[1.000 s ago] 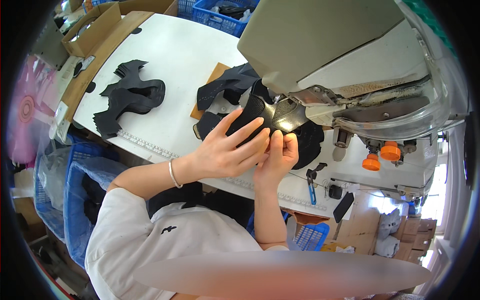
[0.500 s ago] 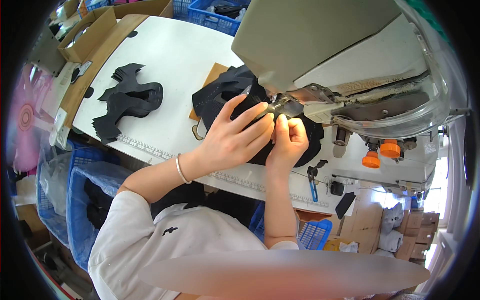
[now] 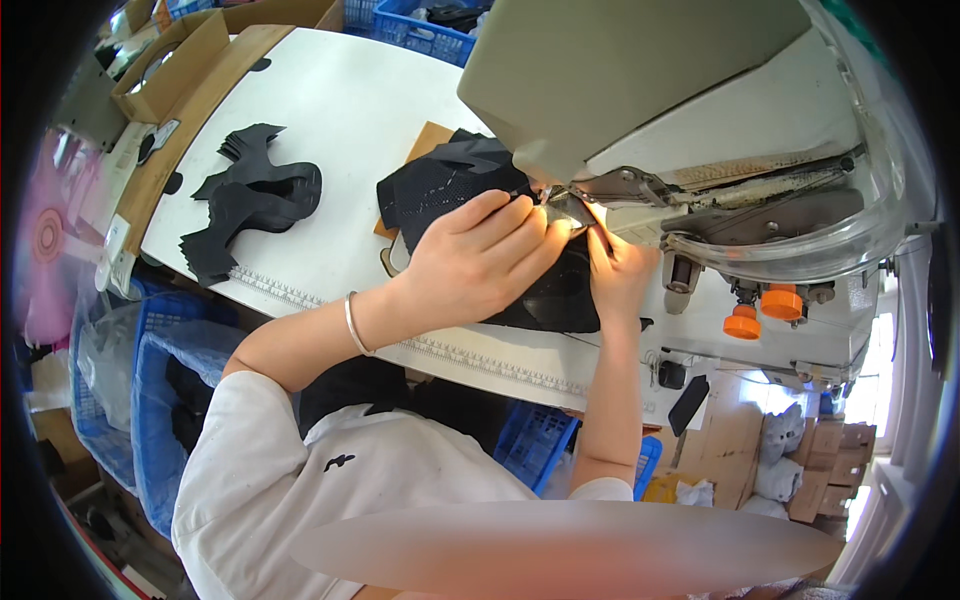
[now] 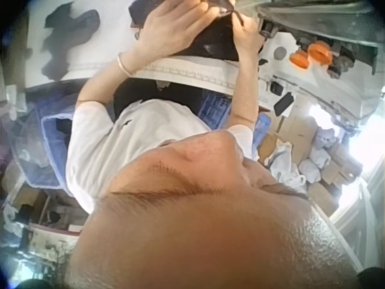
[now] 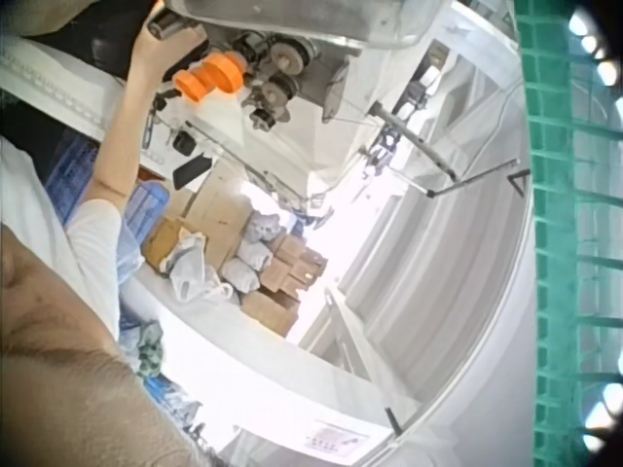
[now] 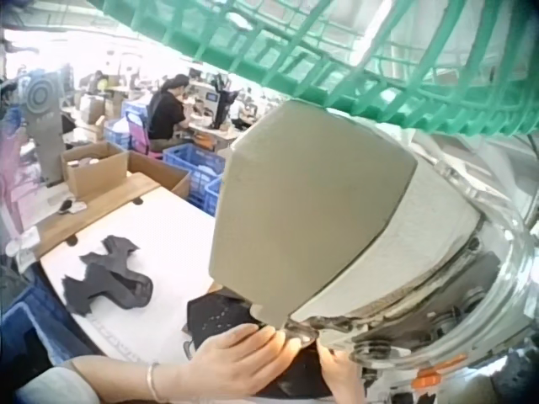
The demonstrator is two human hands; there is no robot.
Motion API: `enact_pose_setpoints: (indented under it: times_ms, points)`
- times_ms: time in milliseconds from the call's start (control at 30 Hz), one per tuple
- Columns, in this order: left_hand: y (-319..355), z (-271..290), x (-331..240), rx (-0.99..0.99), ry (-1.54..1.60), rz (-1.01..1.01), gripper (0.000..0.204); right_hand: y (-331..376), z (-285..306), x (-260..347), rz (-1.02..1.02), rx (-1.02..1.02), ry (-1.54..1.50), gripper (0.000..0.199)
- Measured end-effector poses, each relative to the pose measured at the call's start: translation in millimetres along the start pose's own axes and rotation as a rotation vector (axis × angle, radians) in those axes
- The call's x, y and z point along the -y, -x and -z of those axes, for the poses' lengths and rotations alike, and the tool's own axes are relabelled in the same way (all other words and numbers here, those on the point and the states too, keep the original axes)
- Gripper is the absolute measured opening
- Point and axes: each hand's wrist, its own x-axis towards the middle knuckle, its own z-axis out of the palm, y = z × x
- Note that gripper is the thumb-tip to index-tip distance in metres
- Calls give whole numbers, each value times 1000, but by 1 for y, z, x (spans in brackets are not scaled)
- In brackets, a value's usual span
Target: The person assembles shoe uppers by aligning fabric and mesh pieces and stitching them together using a sewing machine.
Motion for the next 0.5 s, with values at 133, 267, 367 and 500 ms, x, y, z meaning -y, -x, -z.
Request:
enact_pose_setpoints:
  times_ms: [133, 267, 367, 500]
  points:
    - [-2, -7, -3, -46, -102, -37, 33, 0, 3, -1, 49, -1, 45, 34]
    - [-1, -12, -7, -110, -197, -32, 26, -2, 6, -1, 163, -28, 166, 13]
    - [-2, -14, -7, -122, -197, -2, 27, 1, 8, 1, 181, -37, 195, 28]
    - [-3, -14, -6, -168, -164, -34, 20, 4, 14, 10, 219, -49, 227, 47]
